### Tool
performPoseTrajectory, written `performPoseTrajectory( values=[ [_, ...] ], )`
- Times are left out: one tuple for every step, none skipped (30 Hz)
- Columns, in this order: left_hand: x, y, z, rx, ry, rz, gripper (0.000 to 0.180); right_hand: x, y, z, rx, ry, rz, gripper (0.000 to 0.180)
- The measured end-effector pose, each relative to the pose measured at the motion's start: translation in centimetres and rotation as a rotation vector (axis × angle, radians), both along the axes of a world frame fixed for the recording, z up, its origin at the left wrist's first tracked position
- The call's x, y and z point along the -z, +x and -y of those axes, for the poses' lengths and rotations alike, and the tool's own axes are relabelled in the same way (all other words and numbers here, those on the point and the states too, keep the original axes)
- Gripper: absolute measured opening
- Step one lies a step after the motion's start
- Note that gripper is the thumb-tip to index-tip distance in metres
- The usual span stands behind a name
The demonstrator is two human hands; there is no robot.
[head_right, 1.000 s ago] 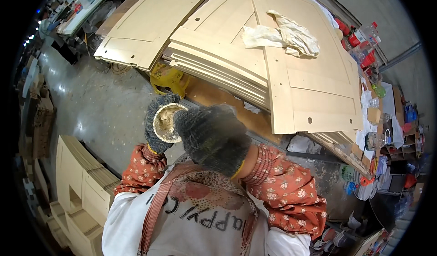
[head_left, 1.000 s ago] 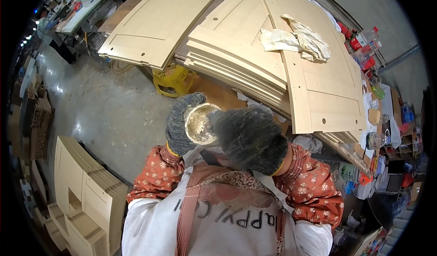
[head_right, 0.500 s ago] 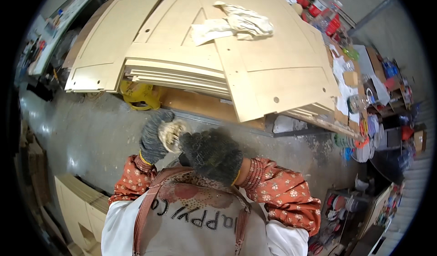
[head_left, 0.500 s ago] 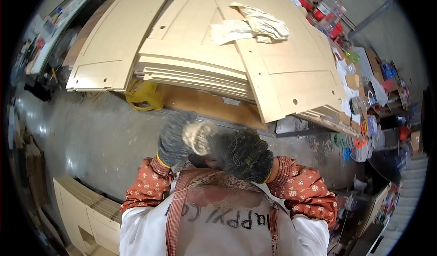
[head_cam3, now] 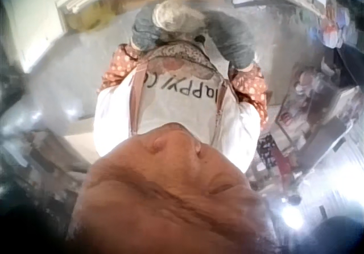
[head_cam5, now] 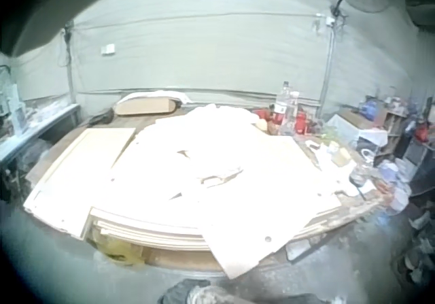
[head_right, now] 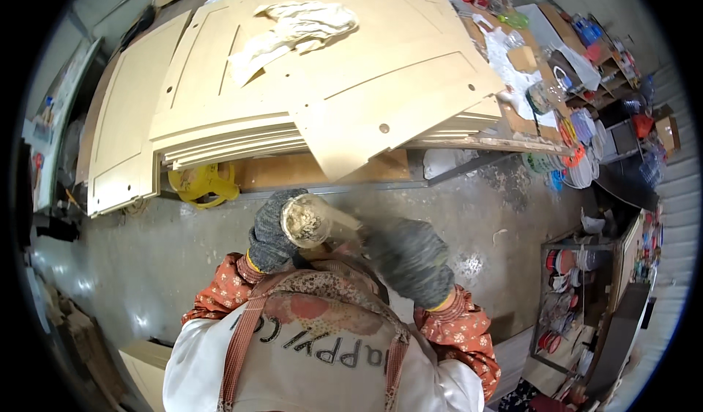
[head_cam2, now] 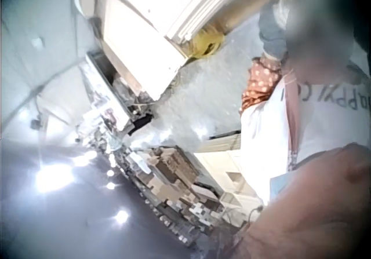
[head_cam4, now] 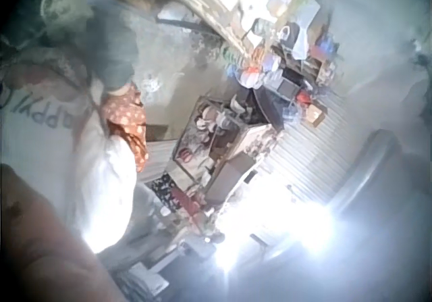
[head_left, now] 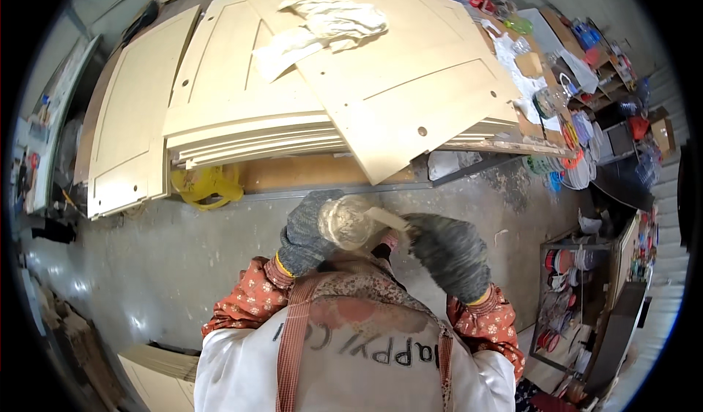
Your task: The person wipes wood panels with a cloth, applies a substance from a container onto the wood surface and joints using a stick, and then sands the panels with a sanding block.
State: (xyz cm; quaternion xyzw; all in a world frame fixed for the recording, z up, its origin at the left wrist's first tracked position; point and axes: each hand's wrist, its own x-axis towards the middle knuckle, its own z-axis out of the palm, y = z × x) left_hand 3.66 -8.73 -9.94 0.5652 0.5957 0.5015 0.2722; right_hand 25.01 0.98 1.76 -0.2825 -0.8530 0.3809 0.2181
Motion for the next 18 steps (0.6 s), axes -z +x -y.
performPoseTrajectory(
  values=[
    [0.2, 0.1, -0.3, -0.016, 0.020, -0.164, 0.061, 0.1, 0.8, -0.3, 0.082, 0.002, 0.065, 0.024],
    [0.2, 0.3, -0.5, -0.035, 0.042, -0.327, 0.061, 0.6, 1.6, -0.5, 0.095, 0.006, 0.063, 0.024],
    [0.2, 0.5, -0.8, -0.023, 0.064, -0.258, 0.061, 1.3, 2.2, -0.6, 0.157, -0.030, 0.053, 0.023],
    [-0.1, 0.7, -1.0, -0.016, 0.068, -0.262, 0.061, 2.2, 2.3, -0.8, 0.169, 0.047, 0.064, 0.023],
    [-0.5, 1.0, -1.3, -0.012, 0.080, -0.194, 0.059, 2.7, 2.7, -1.0, 0.182, 0.123, 0.076, 0.022],
    [-0.8, 1.3, -1.4, -0.009, 0.092, -0.127, 0.058, 3.3, 3.0, -1.2, 0.197, 0.199, 0.089, 0.022],
    [-0.6, 1.2, -1.4, 0.032, 0.077, -0.124, 0.060, 3.7, 2.6, -1.7, 0.172, 0.311, -0.010, 0.021],
    [-0.7, 1.4, -1.4, 0.036, 0.075, -0.131, 0.060, 4.0, 2.3, -1.7, 0.174, 0.311, -0.061, 0.020],
    [-1.1, 1.6, -1.3, -0.011, 0.098, -0.237, 0.062, 4.3, 2.1, -1.9, 0.174, 0.314, -0.112, 0.020],
    [-1.5, 1.8, -1.1, -0.057, 0.120, -0.341, 0.064, 4.5, 1.8, -1.9, 0.172, 0.318, -0.161, 0.020],
    [-1.4, 1.9, -0.9, -0.055, 0.116, -0.347, 0.064, 4.3, 1.6, -1.8, 0.238, -0.042, -0.193, 0.020],
    [-1.1, 1.9, -0.7, -0.067, 0.083, -0.289, 0.067, 4.3, 1.5, -1.7, 0.298, -0.403, -0.221, 0.020],
    [-0.7, 1.9, -0.7, -0.081, 0.053, -0.232, 0.070, 5.3, 1.4, -1.9, 0.303, -0.448, -0.282, 0.022],
    [-0.3, 1.8, -0.6, -0.080, 0.053, -0.240, 0.070, 6.0, 1.2, -2.0, 0.307, -0.492, -0.345, 0.023],
    [0.3, 1.7, -0.5, -0.089, 0.090, -0.321, 0.072, 6.4, 1.4, -2.0, 0.313, -0.531, -0.372, 0.023],
    [0.3, 1.7, -0.6, -0.096, 0.106, -0.365, 0.074, 6.4, 1.3, -2.1, 0.316, -0.573, -0.398, 0.024],
    [0.3, 1.7, -0.7, -0.103, 0.123, -0.408, 0.075, 6.6, 1.4, -2.3, 0.312, -0.575, -0.403, 0.024],
    [-0.1, 1.8, -0.7, -0.127, 0.083, -0.327, 0.062, 7.0, 1.7, -2.3, 0.298, -0.553, -0.410, 0.023]
  ],
)
